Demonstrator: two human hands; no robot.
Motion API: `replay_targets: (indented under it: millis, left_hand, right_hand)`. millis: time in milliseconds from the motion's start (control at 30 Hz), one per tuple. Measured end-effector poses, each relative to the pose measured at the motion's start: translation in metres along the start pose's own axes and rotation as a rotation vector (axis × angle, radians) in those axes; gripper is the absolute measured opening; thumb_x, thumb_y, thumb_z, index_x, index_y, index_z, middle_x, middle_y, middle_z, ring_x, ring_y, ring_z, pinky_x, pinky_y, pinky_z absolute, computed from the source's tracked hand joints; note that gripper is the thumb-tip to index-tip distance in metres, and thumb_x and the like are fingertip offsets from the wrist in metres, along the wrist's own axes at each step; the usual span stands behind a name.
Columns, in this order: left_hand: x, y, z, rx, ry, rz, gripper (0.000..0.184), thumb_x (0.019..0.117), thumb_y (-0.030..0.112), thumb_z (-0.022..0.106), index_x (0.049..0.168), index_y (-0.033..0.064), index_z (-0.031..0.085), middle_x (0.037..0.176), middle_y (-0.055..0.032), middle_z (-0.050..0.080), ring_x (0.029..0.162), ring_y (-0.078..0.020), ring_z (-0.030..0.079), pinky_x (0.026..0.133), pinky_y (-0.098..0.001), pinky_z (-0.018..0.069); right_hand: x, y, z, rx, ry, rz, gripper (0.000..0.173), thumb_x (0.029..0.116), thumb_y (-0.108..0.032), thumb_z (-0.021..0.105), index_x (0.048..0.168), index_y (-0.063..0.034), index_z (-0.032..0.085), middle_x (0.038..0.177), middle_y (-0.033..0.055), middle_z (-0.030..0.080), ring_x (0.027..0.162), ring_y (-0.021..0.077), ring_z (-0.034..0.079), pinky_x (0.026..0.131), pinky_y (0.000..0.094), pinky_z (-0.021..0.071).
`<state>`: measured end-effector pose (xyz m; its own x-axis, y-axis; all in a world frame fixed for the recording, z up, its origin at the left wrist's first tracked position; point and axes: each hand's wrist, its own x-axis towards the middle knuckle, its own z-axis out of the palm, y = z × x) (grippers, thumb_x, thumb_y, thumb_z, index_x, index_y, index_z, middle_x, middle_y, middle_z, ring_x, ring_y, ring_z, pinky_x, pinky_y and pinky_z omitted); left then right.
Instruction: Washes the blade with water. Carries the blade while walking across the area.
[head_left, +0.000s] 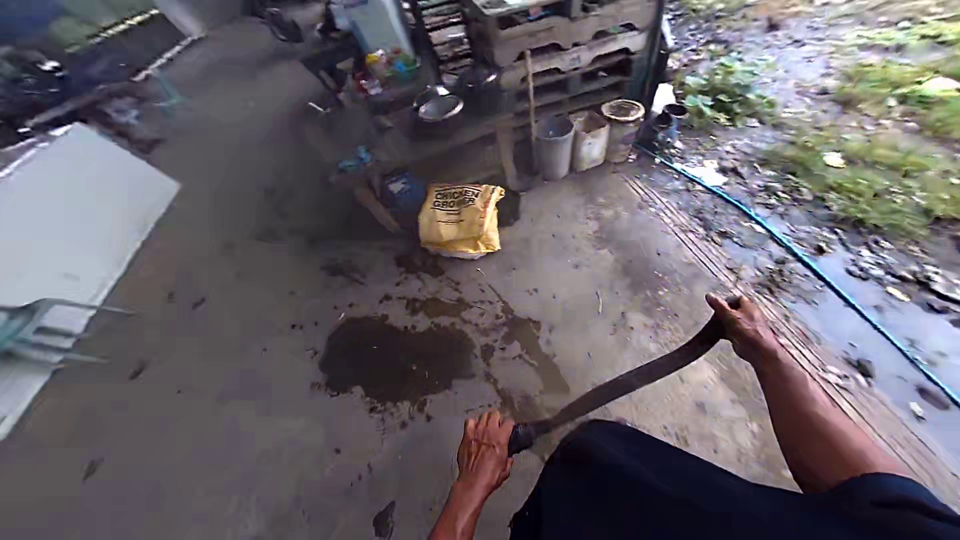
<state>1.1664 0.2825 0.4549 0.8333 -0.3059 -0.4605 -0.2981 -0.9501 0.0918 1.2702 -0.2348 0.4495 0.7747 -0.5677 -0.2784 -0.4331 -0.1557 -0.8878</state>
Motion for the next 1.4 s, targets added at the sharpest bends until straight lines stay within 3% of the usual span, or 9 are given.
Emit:
replay_targets:
  millis: [167,267,467,567,667,933,1100,1233,1400]
  left_hand:
    - [0.013,-0.056,-0.007,-0.122,0.002,-0.254,0.044,0.0853,0.031,0.074,0.127,0.0180,0.069,0.125,-0.0123,0.067,0.120,-0.0325,0.061,0.102,-0.0567,0.0448]
    - [0.003,-0.084,-0.004,-0.203,-0.008,-0.401,0.044,0.0845,0.033,0.076,0.125,0.0171,0.070,0.121,-0.0129,0.068,0.117,-0.0327,0.062,0.100,-0.0552,0.0442]
    - [-0.007,-0.165,0.020,-0.342,-0.002,-0.644,0.044,0.0847,0.035,0.077,0.125,0.0168,0.072,0.122,-0.0148,0.069,0.118,-0.0344,0.063,0.100,-0.0580,0.0459]
    - [0.003,-0.230,0.029,-0.353,0.054,-0.691,0.048,0.0806,0.032,0.081,0.125,0.0180,0.073,0.124,-0.0162,0.068,0.118,-0.0372,0.063,0.102,-0.0617,0.0449]
    - [0.029,-0.305,-0.006,-0.354,0.087,-0.656,0.047,0.0811,0.029,0.081,0.126,0.0166,0.072,0.124,-0.0176,0.068,0.117,-0.0386,0.063,0.101,-0.0625,0.0452]
    - [0.145,-0.468,-0.082,-0.356,0.124,-0.409,0.048,0.0824,0.025,0.078,0.128,0.0148,0.068,0.124,-0.0183,0.066,0.119,-0.0386,0.061,0.101,-0.0611,0.0440]
    - [0.240,-0.567,-0.126,-0.264,0.123,-0.309,0.046,0.0830,0.029,0.078,0.126,0.0141,0.069,0.122,-0.0183,0.067,0.115,-0.0392,0.063,0.099,-0.0605,0.0455]
    - [0.298,-0.661,-0.171,-0.218,0.111,-0.325,0.046,0.0809,0.026,0.080,0.124,0.0140,0.070,0.120,-0.0188,0.068,0.114,-0.0392,0.064,0.097,-0.0604,0.0464]
    - [0.320,-0.785,-0.223,-0.239,0.010,-0.567,0.048,0.0818,0.028,0.079,0.128,0.0169,0.071,0.126,-0.0173,0.067,0.120,-0.0380,0.061,0.102,-0.0598,0.0447]
  right_hand:
    - [0.070,-0.070,0.146,0.074,-0.285,-0.083,0.042,0.1032,-0.034,0.062,0.122,0.0021,0.053,0.097,0.0164,0.058,0.080,0.0239,0.060,0.073,0.0472,0.0541]
    - [0.084,-0.103,0.240,0.116,-0.458,-0.090,0.026,0.1055,-0.028,0.058,0.109,-0.0037,0.052,0.083,0.0069,0.052,0.066,0.0163,0.054,0.062,0.0392,0.0515]
    - [0.082,-0.155,0.440,0.122,-0.769,-0.105,0.020,0.1045,-0.025,0.057,0.102,-0.0060,0.052,0.071,0.0026,0.052,0.056,0.0137,0.054,0.056,0.0351,0.0521]
    - [0.065,-0.189,0.521,-0.044,-0.734,-0.171,0.033,0.1013,-0.031,0.064,0.108,0.0003,0.057,0.079,0.0061,0.056,0.064,0.0155,0.056,0.064,0.0390,0.0527]
    - [0.062,-0.240,0.581,-0.038,-0.650,-0.162,0.028,0.1023,-0.027,0.064,0.109,-0.0002,0.058,0.082,0.0057,0.056,0.067,0.0142,0.056,0.067,0.0373,0.0526]
    - [0.127,-0.307,0.650,0.299,-0.566,-0.049,0.022,0.1034,-0.028,0.060,0.120,-0.0173,0.052,0.090,-0.0048,0.057,0.076,0.0083,0.059,0.076,0.0323,0.0553]
    - [0.158,-0.342,0.715,0.252,-0.368,-0.076,0.011,0.1040,-0.023,0.060,0.108,-0.0162,0.052,0.080,-0.0067,0.054,0.067,0.0057,0.056,0.069,0.0286,0.0545]
    - [0.202,-0.372,0.822,0.238,-0.360,-0.002,0.012,0.1048,-0.022,0.057,0.109,-0.0133,0.051,0.080,-0.0043,0.053,0.065,0.0068,0.055,0.066,0.0294,0.0531]
    - [0.226,-0.454,1.027,0.254,-0.591,0.141,0.020,0.1057,-0.020,0.055,0.119,-0.0057,0.052,0.085,0.0037,0.057,0.070,0.0142,0.059,0.069,0.0374,0.0555]
